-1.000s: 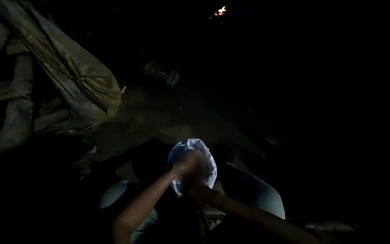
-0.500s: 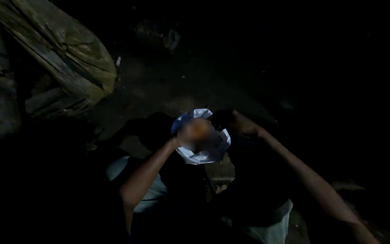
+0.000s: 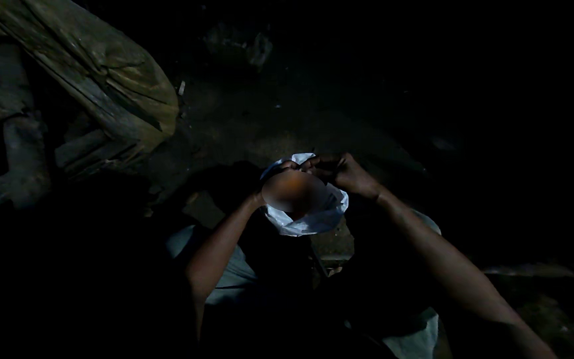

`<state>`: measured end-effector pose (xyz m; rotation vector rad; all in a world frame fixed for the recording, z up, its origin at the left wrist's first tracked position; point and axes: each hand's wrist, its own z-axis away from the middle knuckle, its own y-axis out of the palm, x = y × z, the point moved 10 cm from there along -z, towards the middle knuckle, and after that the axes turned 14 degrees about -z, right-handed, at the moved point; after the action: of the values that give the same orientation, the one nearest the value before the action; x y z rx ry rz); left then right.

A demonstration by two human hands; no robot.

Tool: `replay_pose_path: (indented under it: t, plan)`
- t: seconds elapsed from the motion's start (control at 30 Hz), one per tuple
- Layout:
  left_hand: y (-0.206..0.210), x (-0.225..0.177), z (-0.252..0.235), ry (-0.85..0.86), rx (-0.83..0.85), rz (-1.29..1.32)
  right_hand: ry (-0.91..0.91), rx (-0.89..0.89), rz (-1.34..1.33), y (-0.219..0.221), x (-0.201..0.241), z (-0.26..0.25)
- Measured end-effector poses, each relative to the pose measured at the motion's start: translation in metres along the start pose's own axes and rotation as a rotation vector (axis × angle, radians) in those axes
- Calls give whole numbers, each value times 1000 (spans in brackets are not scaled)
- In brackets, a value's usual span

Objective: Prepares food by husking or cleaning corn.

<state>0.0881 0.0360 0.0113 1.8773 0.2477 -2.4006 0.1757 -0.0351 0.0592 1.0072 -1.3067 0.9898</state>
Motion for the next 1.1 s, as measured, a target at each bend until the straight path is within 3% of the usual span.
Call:
replay_pose_path:
  t: [0.27, 0.57, 0.87, 1.1]
  plan:
    - [-18, -9, 9, 33, -67, 33, -8, 70, -74, 3, -2, -12]
    - [-21, 1, 10, -12, -97, 37, -9, 42, 258, 10, -1, -9]
    - [-24, -6, 13, 23, -117, 63, 8, 125, 302, -7, 5, -5]
    - [-34, -4, 11, 43, -192, 62, 80, 56, 174, -4, -4, -5]
